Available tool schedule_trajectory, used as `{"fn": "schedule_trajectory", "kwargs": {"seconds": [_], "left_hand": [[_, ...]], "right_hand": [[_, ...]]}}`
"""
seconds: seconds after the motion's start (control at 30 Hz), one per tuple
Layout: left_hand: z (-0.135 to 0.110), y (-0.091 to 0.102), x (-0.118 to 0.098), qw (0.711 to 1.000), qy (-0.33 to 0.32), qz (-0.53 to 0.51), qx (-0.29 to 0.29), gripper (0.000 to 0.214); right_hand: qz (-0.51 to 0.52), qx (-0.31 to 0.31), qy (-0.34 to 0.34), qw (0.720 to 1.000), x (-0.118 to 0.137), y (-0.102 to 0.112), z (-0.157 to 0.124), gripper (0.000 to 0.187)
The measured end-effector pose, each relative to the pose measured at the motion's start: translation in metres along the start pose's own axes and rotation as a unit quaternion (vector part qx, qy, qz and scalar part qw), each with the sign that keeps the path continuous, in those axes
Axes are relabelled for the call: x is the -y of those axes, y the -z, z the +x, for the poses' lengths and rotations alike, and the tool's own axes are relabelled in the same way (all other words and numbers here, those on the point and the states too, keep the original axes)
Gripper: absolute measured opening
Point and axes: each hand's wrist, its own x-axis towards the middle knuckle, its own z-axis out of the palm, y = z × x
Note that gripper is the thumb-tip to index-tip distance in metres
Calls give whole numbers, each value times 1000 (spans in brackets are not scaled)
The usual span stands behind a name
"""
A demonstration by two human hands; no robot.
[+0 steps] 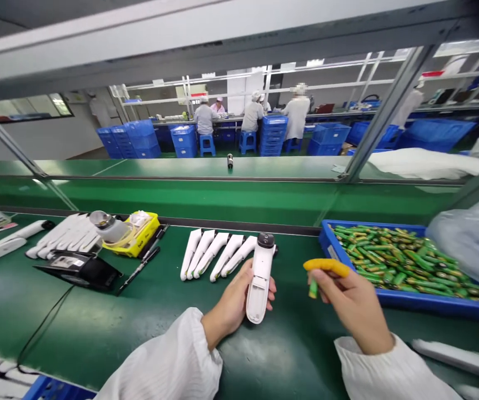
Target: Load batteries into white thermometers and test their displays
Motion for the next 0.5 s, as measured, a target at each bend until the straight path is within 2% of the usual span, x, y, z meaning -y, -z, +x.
{"fn": "schedule_trajectory", "kwargs": {"seconds": [0.07,0.17,0.27,0.4,0.5], "left_hand": [[-5,-1,-5,1000,-8,-3,-2,41],[-9,-2,-9,1000,-8,11,-3,60],[-9,-2,-9,1000,-7,15,-7,79],[-6,-1,-5,1000,-29,10,-5,93],[-4,-1,0,999,-40,2,-8,103]], "right_hand": [[30,19,-17,999,1,-5,-8,34],[93,35,-57,993,1,-9,-14,33],[120,66,-46,990,0,-13,-15,30],[53,111,25,992,-3,-18,-20,26],[-56,93,90,990,-8,-14,-30,22]]}}
